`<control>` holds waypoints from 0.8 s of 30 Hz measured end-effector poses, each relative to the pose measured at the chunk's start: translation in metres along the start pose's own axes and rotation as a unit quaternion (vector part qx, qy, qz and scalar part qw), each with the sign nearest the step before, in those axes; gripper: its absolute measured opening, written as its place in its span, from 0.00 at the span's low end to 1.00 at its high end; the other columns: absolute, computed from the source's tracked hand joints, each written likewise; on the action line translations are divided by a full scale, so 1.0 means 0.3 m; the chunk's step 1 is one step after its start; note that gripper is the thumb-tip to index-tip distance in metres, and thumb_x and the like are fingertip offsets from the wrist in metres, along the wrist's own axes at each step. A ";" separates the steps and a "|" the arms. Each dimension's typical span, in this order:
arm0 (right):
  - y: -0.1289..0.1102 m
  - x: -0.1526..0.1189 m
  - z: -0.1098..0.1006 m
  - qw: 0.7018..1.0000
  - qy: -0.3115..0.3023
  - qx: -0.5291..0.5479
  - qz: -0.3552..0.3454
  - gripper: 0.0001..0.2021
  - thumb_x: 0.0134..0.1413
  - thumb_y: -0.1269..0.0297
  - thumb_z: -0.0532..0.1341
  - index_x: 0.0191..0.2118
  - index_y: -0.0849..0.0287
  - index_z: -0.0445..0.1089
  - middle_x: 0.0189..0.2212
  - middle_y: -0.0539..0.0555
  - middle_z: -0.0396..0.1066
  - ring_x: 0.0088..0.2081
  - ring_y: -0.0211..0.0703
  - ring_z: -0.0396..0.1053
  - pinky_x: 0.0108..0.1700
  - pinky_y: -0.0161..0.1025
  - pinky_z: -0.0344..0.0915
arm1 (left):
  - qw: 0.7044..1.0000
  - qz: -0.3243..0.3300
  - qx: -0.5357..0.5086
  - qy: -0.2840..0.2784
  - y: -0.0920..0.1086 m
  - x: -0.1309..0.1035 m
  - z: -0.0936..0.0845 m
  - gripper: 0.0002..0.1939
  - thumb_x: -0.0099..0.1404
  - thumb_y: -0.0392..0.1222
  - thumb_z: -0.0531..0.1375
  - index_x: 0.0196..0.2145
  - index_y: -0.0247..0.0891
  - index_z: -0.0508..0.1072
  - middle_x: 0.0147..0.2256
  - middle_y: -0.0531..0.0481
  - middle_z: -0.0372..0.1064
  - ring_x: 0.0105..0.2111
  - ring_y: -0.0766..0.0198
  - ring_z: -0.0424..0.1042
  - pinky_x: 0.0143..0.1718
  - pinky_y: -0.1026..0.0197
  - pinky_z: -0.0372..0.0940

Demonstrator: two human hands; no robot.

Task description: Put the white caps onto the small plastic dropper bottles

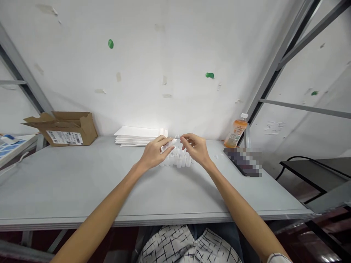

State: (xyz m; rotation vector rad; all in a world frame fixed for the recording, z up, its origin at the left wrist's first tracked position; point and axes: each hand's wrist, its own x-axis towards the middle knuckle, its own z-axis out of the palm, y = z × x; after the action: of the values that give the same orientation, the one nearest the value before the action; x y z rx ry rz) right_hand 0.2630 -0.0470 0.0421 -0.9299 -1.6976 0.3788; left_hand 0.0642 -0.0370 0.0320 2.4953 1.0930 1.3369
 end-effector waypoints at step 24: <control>0.002 0.027 -0.065 0.991 0.010 0.068 0.112 0.19 0.53 0.47 0.64 0.28 0.60 0.71 0.25 0.52 0.71 0.21 0.35 0.66 0.21 0.33 0.61 | 0.995 -0.021 -0.084 0.056 0.057 -0.011 0.030 0.17 0.70 0.50 0.57 0.48 0.39 0.78 0.34 0.48 0.70 0.31 0.65 0.68 0.26 0.66 0.65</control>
State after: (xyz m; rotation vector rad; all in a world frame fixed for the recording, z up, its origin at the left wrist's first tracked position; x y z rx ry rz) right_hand 0.2806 -0.0444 0.0538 -1.0217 -1.5324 0.6235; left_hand 0.0791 -0.0495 0.0312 2.2905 1.0029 1.5064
